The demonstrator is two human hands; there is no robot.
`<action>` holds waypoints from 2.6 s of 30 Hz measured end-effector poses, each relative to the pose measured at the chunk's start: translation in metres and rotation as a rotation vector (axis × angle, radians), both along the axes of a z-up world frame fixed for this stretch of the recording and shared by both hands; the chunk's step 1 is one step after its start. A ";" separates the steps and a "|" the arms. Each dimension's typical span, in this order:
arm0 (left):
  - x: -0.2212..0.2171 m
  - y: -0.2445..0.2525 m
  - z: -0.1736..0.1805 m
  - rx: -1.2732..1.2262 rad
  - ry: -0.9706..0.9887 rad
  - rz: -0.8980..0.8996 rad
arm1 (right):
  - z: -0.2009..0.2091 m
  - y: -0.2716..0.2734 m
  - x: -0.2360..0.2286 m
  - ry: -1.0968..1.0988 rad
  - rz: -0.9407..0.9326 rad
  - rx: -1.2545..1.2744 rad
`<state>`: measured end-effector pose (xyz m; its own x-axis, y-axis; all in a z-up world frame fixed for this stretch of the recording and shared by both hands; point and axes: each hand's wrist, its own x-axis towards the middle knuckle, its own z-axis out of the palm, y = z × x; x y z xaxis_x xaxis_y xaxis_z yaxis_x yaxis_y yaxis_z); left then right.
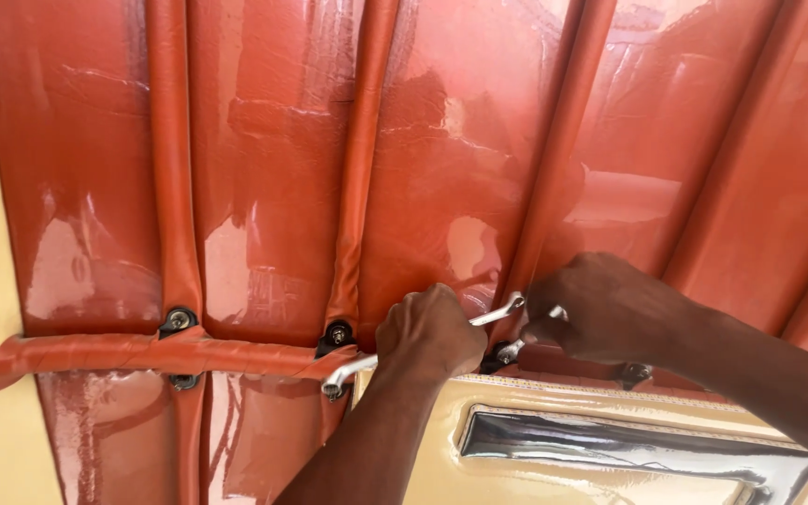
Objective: Tightening bolts and nuts on a red upholstered vehicle panel using open-end wrenches.
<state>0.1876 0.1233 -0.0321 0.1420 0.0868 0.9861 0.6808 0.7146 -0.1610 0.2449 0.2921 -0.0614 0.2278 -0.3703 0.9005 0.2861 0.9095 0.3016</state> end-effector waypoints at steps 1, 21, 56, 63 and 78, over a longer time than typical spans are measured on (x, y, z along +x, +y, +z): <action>0.001 0.000 0.001 -0.017 0.012 -0.008 | -0.001 0.001 0.000 -0.037 -0.003 -0.089; -0.010 0.021 0.022 -0.134 -0.140 -0.256 | 0.016 0.056 -0.077 0.164 0.220 0.087; -0.020 0.022 0.040 -0.166 -0.094 -0.302 | 0.001 0.031 -0.150 0.514 0.516 0.008; -0.019 0.016 0.033 -0.170 -0.091 -0.294 | 0.004 0.045 -0.125 0.375 0.663 -0.116; -0.025 0.016 0.036 -0.276 -0.160 -0.364 | -0.010 -0.007 -0.006 0.056 -0.061 -0.009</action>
